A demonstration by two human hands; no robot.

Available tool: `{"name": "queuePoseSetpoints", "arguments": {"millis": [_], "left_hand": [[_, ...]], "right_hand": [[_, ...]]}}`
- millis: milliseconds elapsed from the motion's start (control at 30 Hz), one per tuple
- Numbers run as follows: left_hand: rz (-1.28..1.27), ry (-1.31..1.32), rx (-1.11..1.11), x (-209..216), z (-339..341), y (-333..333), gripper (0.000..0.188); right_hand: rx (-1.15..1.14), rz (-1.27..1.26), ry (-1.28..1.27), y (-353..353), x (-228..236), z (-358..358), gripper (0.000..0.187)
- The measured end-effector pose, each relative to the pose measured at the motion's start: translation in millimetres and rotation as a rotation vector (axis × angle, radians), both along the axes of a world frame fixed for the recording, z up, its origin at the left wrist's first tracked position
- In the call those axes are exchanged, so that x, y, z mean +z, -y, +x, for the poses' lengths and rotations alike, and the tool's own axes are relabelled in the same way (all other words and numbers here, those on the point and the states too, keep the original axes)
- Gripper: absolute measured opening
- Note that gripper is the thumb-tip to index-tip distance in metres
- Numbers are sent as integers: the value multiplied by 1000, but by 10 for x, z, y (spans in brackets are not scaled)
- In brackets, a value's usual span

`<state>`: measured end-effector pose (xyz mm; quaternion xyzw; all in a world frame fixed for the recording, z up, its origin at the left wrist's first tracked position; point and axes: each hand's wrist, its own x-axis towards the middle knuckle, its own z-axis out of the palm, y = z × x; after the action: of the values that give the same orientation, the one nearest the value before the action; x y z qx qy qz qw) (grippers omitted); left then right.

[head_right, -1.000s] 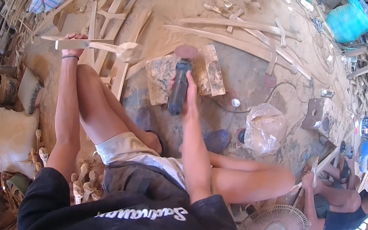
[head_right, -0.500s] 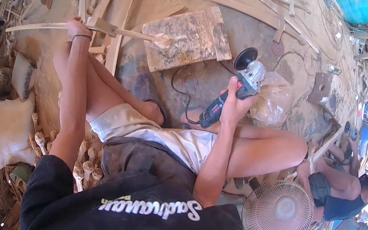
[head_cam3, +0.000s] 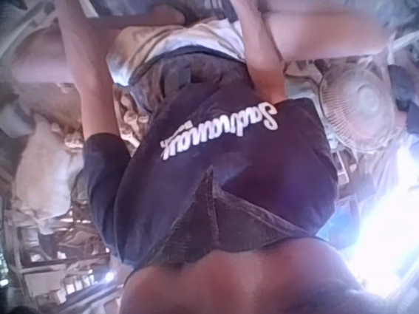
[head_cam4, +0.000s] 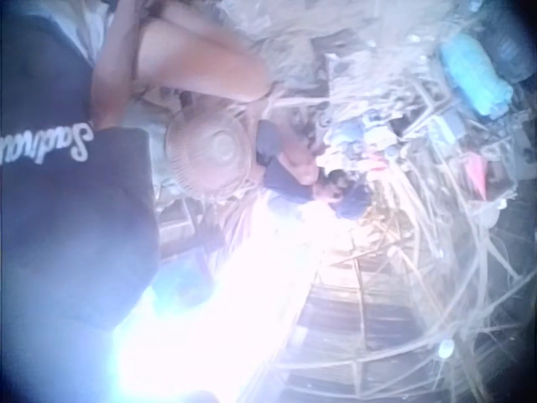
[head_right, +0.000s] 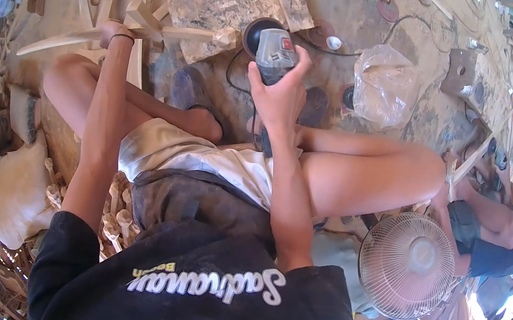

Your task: The person sands a wooden sword and a wooden bowl with a power sander, occasionally applying glue to the wood.

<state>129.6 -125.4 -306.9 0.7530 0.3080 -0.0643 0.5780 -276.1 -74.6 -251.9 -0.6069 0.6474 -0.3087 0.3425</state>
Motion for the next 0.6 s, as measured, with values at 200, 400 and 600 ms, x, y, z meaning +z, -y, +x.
{"name": "queuePoseSetpoints", "arguments": {"millis": [200, 400, 600], "left_hand": [[-24, 30, 55, -23, 100, 29, 37], [-39, 5, -31, -46, 114, 45, 32], [24, 58, -70, -61, 152, 55, 27]], "right_hand": [[89, 138, -104, 11, 47, 123, 83], [115, 213, -155, 94, 76, 207, 84], [83, 248, -146, 107, 50, 142, 82]]}}
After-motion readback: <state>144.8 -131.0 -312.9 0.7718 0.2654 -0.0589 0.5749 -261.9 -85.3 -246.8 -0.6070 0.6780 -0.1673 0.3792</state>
